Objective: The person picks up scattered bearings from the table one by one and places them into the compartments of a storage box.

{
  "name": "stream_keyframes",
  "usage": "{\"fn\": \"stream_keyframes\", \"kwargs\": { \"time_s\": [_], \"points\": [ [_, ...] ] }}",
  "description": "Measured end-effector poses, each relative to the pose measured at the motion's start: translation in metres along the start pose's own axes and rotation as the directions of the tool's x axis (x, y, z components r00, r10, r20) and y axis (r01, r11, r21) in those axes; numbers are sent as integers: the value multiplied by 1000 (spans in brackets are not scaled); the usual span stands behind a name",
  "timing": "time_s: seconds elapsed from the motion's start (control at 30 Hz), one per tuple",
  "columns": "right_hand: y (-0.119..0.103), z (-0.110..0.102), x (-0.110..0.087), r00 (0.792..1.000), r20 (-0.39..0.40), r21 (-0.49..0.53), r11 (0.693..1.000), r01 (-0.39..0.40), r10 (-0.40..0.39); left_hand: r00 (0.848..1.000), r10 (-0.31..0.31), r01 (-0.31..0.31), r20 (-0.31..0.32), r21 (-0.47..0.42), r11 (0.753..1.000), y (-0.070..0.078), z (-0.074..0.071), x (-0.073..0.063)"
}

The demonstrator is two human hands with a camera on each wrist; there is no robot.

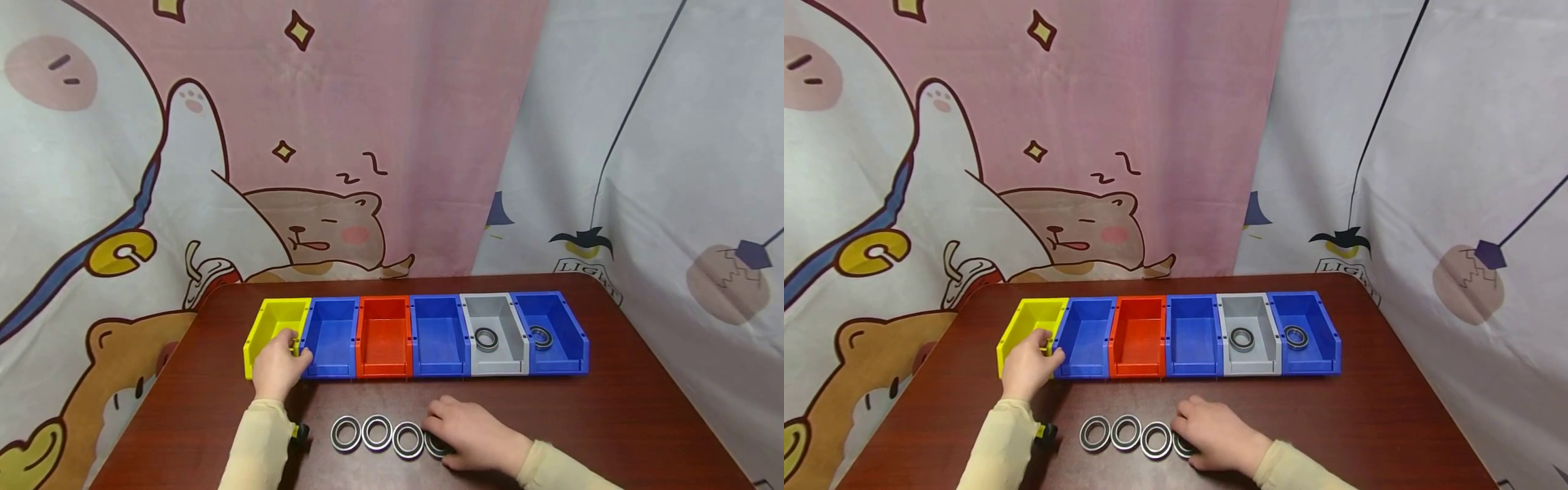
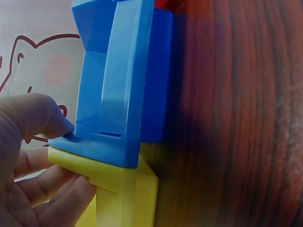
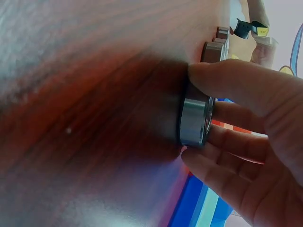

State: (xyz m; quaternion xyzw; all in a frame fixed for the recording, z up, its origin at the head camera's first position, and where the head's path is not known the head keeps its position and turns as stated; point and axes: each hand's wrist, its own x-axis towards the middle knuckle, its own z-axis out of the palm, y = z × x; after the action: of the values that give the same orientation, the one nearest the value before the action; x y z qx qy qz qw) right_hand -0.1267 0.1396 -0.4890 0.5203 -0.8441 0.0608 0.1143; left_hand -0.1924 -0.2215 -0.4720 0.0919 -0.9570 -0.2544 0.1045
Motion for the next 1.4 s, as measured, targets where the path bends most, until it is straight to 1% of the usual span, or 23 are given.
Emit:
{"fn": "stream_keyframes", "kwargs": {
  "time_s": [0.17,0.3,0.43,0.6,0.8,0.87,1.0,1.1,1.27,1.4],
  "points": [
    [2,0,-2,1000,-6,27,1000,2,-2,1000,3,-3,-4,6,1000,0,0,0],
    [4,-2,-3,1000,-8,85,996,-11,12,1000,5,-5,-6,5,1000,0,1,0],
    [8,-7,-2,999,-29,148,988,-32,36,1000,10,-10,-16,7,1000,0,1,-1],
    [17,-15,0,995,-50,236,969,-72,86,999,15,-15,-29,13,1000,0,1,-2],
    [29,-28,5,986,-40,309,941,-141,161,999,23,-23,-35,17,1000,0,0,-2],
    [33,-32,6,983,-49,316,936,-155,179,999,25,-24,-37,17,1000,0,0,-2],
    [41,-39,10,976,-87,298,940,-167,200,999,21,-21,-28,15,1000,0,1,-2],
    [47,-44,14,970,-92,292,938,-188,224,1000,18,-18,-25,12,1000,0,1,-2],
    [57,-52,22,956,-55,303,918,-258,287,999,20,-20,-30,13,1000,0,0,-3],
    [66,-53,28,944,-31,288,907,-306,328,1000,19,-19,-24,19,1000,0,0,-2]
  ]
}}
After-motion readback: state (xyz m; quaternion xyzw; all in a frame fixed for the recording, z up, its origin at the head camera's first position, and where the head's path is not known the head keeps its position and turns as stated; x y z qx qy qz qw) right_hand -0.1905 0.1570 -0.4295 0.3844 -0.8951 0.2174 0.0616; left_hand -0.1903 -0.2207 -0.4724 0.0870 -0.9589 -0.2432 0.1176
